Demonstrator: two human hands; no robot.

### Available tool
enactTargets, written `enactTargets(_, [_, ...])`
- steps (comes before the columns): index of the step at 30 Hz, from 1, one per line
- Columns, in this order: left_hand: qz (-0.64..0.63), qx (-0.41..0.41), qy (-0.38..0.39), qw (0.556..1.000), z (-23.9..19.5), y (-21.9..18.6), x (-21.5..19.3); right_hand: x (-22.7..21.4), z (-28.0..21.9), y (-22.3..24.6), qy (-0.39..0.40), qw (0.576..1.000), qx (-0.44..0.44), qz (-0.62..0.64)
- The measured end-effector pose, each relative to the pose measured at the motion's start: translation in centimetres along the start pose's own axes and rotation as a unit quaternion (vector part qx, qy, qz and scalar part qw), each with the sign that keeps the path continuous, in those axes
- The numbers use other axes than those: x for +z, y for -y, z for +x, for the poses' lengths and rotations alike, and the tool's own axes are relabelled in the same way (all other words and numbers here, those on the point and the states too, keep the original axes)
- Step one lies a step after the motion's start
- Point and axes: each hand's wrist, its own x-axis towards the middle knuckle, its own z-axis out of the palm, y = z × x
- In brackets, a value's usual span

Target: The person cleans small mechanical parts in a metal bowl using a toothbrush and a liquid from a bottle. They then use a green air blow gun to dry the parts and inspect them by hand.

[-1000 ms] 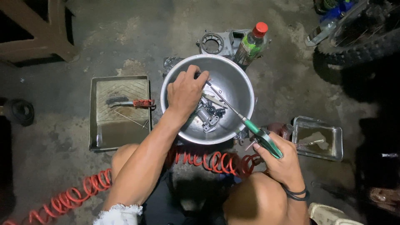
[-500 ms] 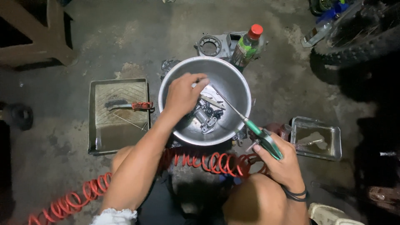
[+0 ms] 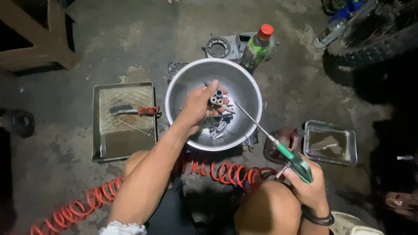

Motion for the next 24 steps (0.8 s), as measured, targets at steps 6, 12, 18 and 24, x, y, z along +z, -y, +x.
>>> enactTargets(6, [-0.016, 0.028, 0.055, 0.998, -0.7, 0.9, 0.6, -0.4, -2.4, -3.8, -0.098, 0.977, 0.001, 0.188])
enactTargets(12, [-0.041, 0.095, 0.142, 0.984, -0.5, 4.4, 0.1, -1.9, -5.1, -12.2, -0.193, 0.921, 0.07, 0.33])
enactTargets(18, [-0.032, 0.098, 0.153, 0.983, -0.4, 5.0, 1.0, -1.7, -6.2, -15.5, -0.169, 0.944, 0.076, 0.275])
enactTargets(24, [-0.006, 0.02, 0.063, 0.998, -2.0, 3.8, 2.9, 0.3, -4.1, -11.0, -0.084, 0.916, 0.047, 0.389])
